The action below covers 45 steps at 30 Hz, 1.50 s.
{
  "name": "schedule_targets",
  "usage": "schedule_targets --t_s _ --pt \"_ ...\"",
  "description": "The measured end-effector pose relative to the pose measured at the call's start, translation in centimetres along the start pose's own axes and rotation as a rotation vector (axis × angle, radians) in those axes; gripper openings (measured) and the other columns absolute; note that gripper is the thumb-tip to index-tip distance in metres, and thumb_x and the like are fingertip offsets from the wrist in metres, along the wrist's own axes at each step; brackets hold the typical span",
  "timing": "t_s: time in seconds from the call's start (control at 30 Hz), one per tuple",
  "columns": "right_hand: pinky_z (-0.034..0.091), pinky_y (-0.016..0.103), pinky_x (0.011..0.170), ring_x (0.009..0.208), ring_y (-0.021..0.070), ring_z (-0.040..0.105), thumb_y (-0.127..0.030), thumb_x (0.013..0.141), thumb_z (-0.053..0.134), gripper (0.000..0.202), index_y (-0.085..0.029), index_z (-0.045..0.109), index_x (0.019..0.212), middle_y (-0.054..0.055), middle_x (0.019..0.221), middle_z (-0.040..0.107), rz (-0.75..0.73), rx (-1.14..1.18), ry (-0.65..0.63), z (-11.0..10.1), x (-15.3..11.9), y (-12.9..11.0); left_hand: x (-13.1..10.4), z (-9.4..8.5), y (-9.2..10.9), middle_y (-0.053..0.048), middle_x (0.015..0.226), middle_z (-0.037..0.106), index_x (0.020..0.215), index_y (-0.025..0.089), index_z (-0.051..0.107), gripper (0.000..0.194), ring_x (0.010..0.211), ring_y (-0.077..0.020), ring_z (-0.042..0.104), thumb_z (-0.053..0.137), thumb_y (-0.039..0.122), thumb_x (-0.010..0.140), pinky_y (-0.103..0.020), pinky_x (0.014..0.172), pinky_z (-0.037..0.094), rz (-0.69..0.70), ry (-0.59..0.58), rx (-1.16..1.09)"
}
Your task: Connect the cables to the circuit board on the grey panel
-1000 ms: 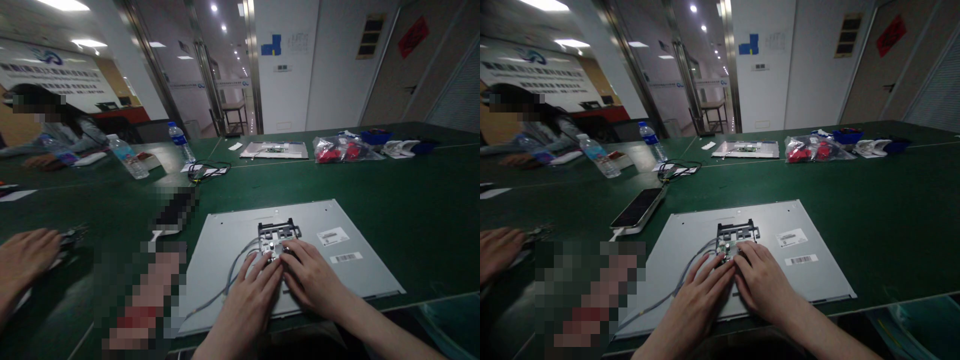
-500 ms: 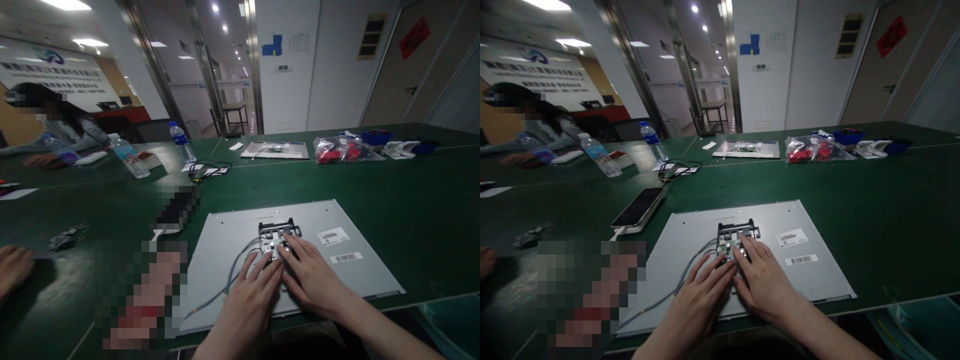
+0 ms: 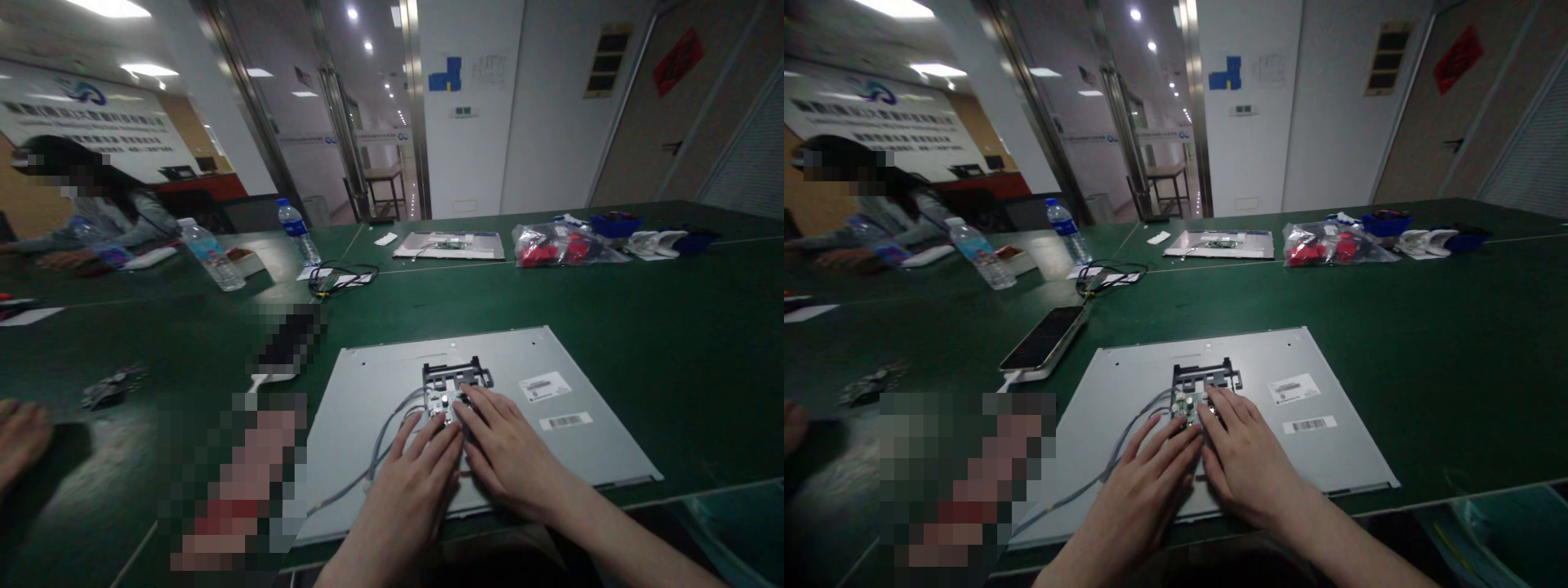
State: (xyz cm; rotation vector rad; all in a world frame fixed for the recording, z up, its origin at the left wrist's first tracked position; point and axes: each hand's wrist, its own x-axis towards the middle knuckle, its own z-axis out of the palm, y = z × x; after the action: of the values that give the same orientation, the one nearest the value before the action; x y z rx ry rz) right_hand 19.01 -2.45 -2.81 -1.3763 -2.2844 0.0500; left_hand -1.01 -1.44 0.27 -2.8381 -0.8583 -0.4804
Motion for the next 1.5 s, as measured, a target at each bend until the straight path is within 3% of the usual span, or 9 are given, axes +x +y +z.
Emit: schedule_targets --t_s 0.3,0.87,1.2,1.5 --pt "0.037 0.053 0.111 0.137 0.0309 0.036 -0.02 0.087 0.051 0.058 -0.015 0.042 0.144 0.016 0.15 0.039 -0.004 0.037 0.006 -0.2 0.0 -0.1 -0.2 -0.1 0.1 -0.005 0.136 0.06 0.13 0.021 0.058 0.034 0.13 -0.024 0.05 0.05 0.022 0.097 -0.047 0.116 0.031 -0.003 -0.006 -0.011" --pt "0.027 0.049 0.117 0.143 0.0296 0.026 -0.026 0.079 0.056 0.074 -0.012 0.035 0.149 0.015 0.156 0.03 0.012 0.05 -0.098 -0.9 -0.2 -0.4 -0.3 -0.1 0.0 -0.005 0.138 0.057 0.132 0.022 0.055 0.035 0.132 -0.0252 0.047 0.049 0.024 0.097 -0.048 0.114 0.033 -0.013 -0.043 -0.013" --pt "0.031 0.05 0.116 0.142 0.0291 0.028 -0.023 0.084 0.052 0.066 -0.015 0.036 0.148 0.013 0.155 0.032 -0.022 0.056 -0.011 -0.8 -0.3 -0.5 -0.6 0.1 -0.1 -0.004 0.142 0.054 0.137 0.021 0.05 0.041 0.135 -0.0233 0.045 0.051 0.025 0.096 -0.045 0.118 0.027 -0.03 -0.051 -0.015" --pt "0.035 0.048 0.115 0.14 0.0272 0.032 -0.021 0.089 0.05 0.059 -0.017 0.039 0.147 0.012 0.152 0.037 -0.069 0.02 0.052 0.0 -0.8 -0.4 -1.0 -0.1 0.3 -0.005 0.139 0.056 0.13 0.02 0.054 0.034 0.134 -0.0232 0.045 0.049 0.02 0.096 -0.046 0.118 0.028 -0.043 -0.036 -0.039"
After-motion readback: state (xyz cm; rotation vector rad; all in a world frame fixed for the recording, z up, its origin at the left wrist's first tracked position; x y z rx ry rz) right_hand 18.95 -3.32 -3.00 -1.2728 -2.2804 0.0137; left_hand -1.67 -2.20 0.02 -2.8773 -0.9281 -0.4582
